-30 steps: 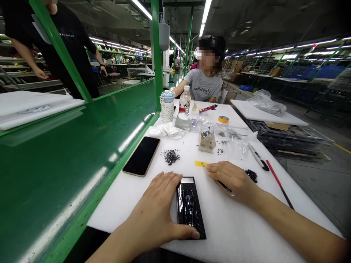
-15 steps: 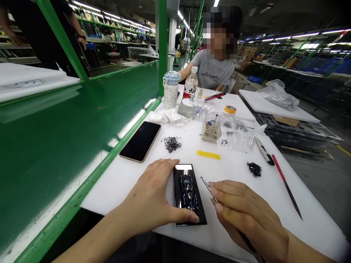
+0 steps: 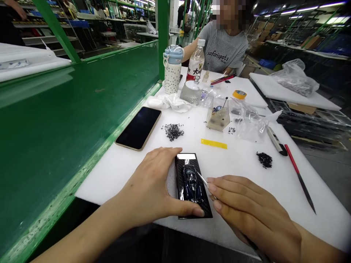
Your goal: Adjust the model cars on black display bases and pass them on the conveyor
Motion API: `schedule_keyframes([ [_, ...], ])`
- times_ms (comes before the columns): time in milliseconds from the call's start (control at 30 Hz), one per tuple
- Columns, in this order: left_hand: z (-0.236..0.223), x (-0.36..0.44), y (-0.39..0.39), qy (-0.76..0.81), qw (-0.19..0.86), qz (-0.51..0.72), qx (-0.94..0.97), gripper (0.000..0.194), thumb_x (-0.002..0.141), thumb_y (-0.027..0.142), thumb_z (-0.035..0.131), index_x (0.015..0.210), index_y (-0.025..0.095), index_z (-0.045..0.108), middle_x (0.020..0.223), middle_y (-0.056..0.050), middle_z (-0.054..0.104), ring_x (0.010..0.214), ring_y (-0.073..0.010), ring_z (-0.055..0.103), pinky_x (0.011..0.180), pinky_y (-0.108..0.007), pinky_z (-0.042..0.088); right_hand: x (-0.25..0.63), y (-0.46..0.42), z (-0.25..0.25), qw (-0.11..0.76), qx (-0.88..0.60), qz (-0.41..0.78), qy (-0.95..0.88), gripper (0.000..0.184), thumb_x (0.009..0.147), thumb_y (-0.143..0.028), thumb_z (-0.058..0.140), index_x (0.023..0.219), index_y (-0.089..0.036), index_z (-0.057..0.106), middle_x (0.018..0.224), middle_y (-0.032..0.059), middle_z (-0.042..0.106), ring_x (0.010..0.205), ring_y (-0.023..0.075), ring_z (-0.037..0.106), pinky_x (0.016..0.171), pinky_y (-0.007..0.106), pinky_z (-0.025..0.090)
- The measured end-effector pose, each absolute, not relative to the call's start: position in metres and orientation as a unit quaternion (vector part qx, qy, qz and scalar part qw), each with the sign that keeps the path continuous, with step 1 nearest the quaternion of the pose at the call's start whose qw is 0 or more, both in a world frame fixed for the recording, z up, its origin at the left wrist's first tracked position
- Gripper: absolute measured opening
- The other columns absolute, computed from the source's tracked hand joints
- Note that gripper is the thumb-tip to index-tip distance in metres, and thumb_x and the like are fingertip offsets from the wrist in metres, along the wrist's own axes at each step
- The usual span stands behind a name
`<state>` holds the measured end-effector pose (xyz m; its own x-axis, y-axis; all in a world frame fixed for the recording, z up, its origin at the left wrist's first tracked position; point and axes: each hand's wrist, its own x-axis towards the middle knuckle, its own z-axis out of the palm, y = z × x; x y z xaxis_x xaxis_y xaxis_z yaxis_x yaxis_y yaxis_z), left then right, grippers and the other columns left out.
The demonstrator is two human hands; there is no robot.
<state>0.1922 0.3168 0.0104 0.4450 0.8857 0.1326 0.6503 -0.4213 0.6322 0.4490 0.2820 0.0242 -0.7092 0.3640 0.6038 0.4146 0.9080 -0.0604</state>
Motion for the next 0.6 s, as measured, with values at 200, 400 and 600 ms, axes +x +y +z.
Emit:
schedule_keyframes([
  [200,0.011,0.194,0.319,0.469,0.257,0.232,0.812,0.118,0.053,0.088,0.074,0.144,0.017,0.048,0.144,-0.015,0.058,0.136,-0.0355,0.052,0.118,-0.057,0.043,0.451,0.281,0.025,0.298,-0.21,-0.028,-0.931,0.014,0.094,-0.006,0.059,0.1,-0.008,0.071,0.111,0.014,0.076,0.122,0.0219,0.068,0.113,0.036,0.058],
  [400,0.011,0.194,0.318,0.47,0.26,0.234,0.811,0.119,0.052,0.089,0.074,0.142,0.017,0.049,0.144,-0.016,0.059,0.136,-0.0363,0.051,0.118,-0.057,0.042,0.449,0.28,0.02,0.321,-0.219,-0.015,-0.921,0.012,0.091,-0.006,0.063,0.099,-0.006,0.071,0.111,0.0153,0.076,0.122,0.0233,0.067,0.118,0.036,0.054],
  [600,0.013,0.194,0.316,0.47,0.264,0.232,0.81,0.118,0.053,0.087,0.075,0.143,0.015,0.049,0.144,-0.017,0.058,0.136,-0.0357,0.051,0.118,-0.056,0.042,0.453,0.28,0.015,0.308,-0.212,-0.024,-0.927,0.012,0.092,-0.006,0.063,0.101,-0.008,0.07,0.114,0.0145,0.075,0.126,0.0219,0.065,0.121,0.036,0.05],
])
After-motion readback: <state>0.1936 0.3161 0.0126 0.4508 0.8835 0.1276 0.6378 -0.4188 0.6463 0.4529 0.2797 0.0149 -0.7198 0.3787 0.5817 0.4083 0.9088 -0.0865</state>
